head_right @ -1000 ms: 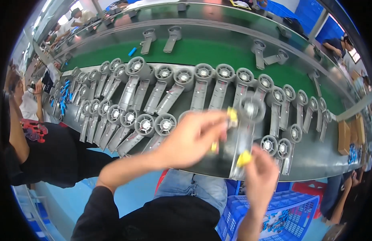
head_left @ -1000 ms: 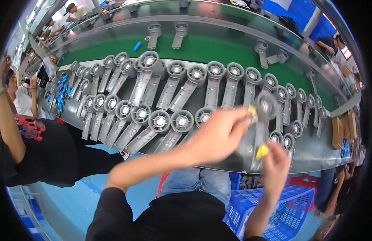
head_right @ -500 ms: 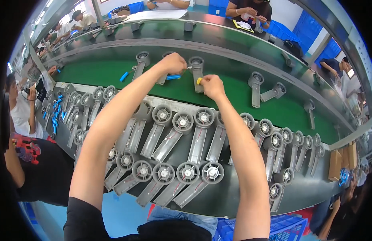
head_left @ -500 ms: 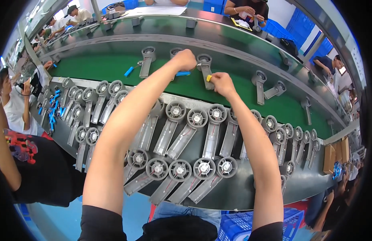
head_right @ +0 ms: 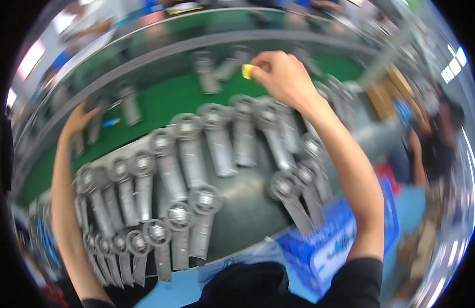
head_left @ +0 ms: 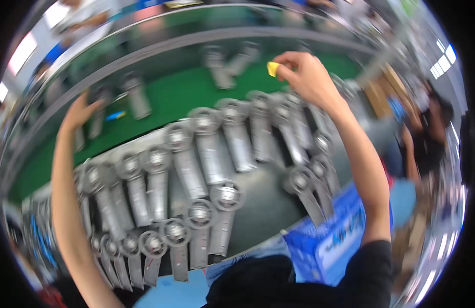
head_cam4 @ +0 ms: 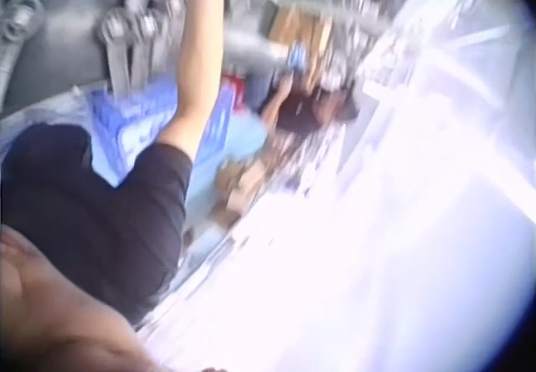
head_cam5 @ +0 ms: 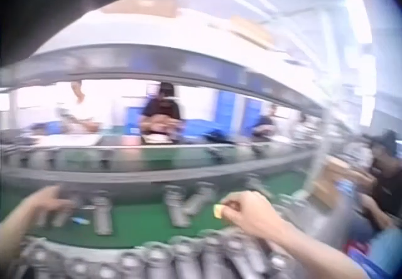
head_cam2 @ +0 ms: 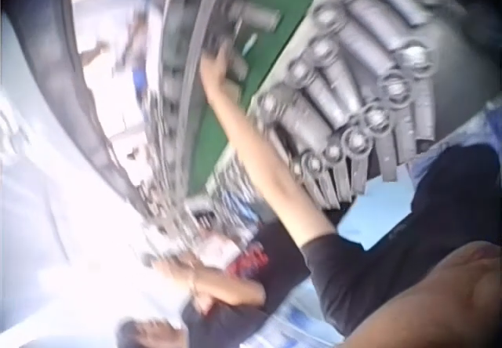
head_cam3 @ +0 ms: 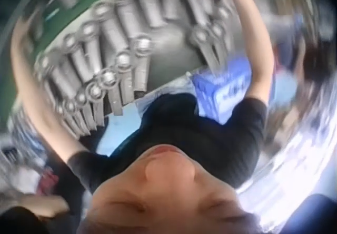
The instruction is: The person assembles small electronic components and yellow switches into handheld fan casings by hand at an industrial manual assembly station.
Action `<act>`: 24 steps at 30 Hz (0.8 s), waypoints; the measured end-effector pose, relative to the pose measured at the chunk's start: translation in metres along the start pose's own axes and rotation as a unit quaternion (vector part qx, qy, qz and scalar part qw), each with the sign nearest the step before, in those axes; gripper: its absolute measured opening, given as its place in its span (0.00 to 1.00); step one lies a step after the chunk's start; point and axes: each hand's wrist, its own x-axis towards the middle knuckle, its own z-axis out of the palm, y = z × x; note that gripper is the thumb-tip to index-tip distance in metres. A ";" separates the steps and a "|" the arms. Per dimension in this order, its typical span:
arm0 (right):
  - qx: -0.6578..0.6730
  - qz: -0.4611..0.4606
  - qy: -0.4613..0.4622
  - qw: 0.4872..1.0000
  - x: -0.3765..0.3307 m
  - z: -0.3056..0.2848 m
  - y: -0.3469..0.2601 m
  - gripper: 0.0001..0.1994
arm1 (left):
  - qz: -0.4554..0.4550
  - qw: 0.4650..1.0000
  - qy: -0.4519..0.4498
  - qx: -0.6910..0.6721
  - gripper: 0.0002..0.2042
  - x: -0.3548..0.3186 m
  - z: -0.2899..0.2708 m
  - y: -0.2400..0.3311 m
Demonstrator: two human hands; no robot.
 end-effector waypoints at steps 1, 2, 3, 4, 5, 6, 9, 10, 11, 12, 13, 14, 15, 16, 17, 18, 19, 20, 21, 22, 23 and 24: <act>0.013 0.047 0.014 0.999 -0.032 -0.024 0.012 0.15 | 0.034 0.999 0.016 -0.009 0.41 -0.001 0.002 -0.015; 0.030 0.087 0.033 0.995 -0.069 -0.051 0.021 0.15 | 0.041 0.999 0.019 0.006 0.38 0.003 -0.002 -0.036; 0.029 0.109 0.068 0.991 -0.112 -0.077 0.035 0.15 | 0.059 0.997 0.038 0.034 0.34 -0.001 -0.013 -0.037; 0.071 0.162 0.109 0.978 -0.158 -0.098 0.048 0.14 | 0.072 0.997 0.024 0.006 0.32 -0.011 -0.029 -0.023; 0.080 0.219 0.145 0.962 -0.204 -0.115 0.067 0.14 | 0.068 0.989 0.052 0.118 0.29 -0.030 -0.043 0.005; 0.106 0.264 0.179 0.942 -0.253 -0.126 0.086 0.14 | 0.094 0.977 0.117 0.149 0.28 -0.043 -0.062 -0.009; 0.067 0.421 0.191 0.884 -0.411 -0.133 0.150 0.16 | 0.173 0.971 0.116 0.121 0.23 -0.139 -0.112 0.097; 0.067 0.488 0.184 0.851 -0.462 -0.125 0.162 0.17 | 0.191 0.969 0.103 0.115 0.22 -0.176 -0.119 0.130; 0.104 0.538 0.183 0.816 -0.512 -0.107 0.188 0.18 | 0.234 0.963 0.114 0.073 0.20 -0.216 -0.123 0.160; 0.140 0.583 0.182 0.780 -0.557 -0.086 0.214 0.20 | 0.261 0.960 0.071 0.068 0.21 -0.252 -0.130 0.187; 0.199 0.645 0.162 0.720 -0.599 -0.067 0.235 0.20 | 0.290 0.955 0.021 0.064 0.22 -0.279 -0.136 0.213; 0.256 0.701 0.143 0.650 -0.638 -0.047 0.254 0.22 | 0.357 0.929 -0.043 0.087 0.24 -0.294 -0.140 0.236; 0.223 0.736 0.135 0.625 -0.670 -0.027 0.273 0.26 | 0.419 0.895 -0.104 0.108 0.26 -0.310 -0.140 0.259; 0.195 0.763 0.121 0.604 -0.692 -0.004 0.290 0.30 | 0.448 0.866 -0.185 0.122 0.29 -0.326 -0.142 0.298; 0.209 0.757 0.122 0.606 -0.704 0.019 0.308 0.30 | 0.467 0.834 -0.257 0.141 0.33 -0.339 -0.147 0.332; 0.198 0.791 0.152 0.559 -0.735 0.040 0.326 0.34 | 0.456 0.840 -0.293 0.022 0.31 -0.353 -0.112 0.311; 0.181 0.815 0.178 0.522 -0.742 0.059 0.346 0.37 | 0.422 0.844 -0.316 -0.098 0.29 -0.379 -0.090 0.369; 0.142 0.813 0.221 0.520 -0.752 0.078 0.362 0.45 | 0.431 0.804 -0.368 -0.179 0.24 -0.389 -0.067 0.413; 0.168 0.814 0.211 0.515 -0.749 0.103 0.390 0.47 | 0.483 0.751 -0.416 -0.170 0.23 -0.400 -0.053 0.465; 0.190 0.815 0.198 0.511 -0.742 0.126 0.411 0.49 | 0.525 0.714 -0.394 -0.242 0.21 -0.407 -0.015 0.501; 0.173 0.835 0.203 0.482 -0.792 0.134 0.413 0.49 | 0.540 0.645 -0.427 -0.330 0.19 -0.413 0.048 0.548; 0.091 0.839 0.262 0.469 -0.798 0.155 0.419 0.51 | 0.513 0.657 -0.442 -0.330 0.16 -0.430 0.085 0.592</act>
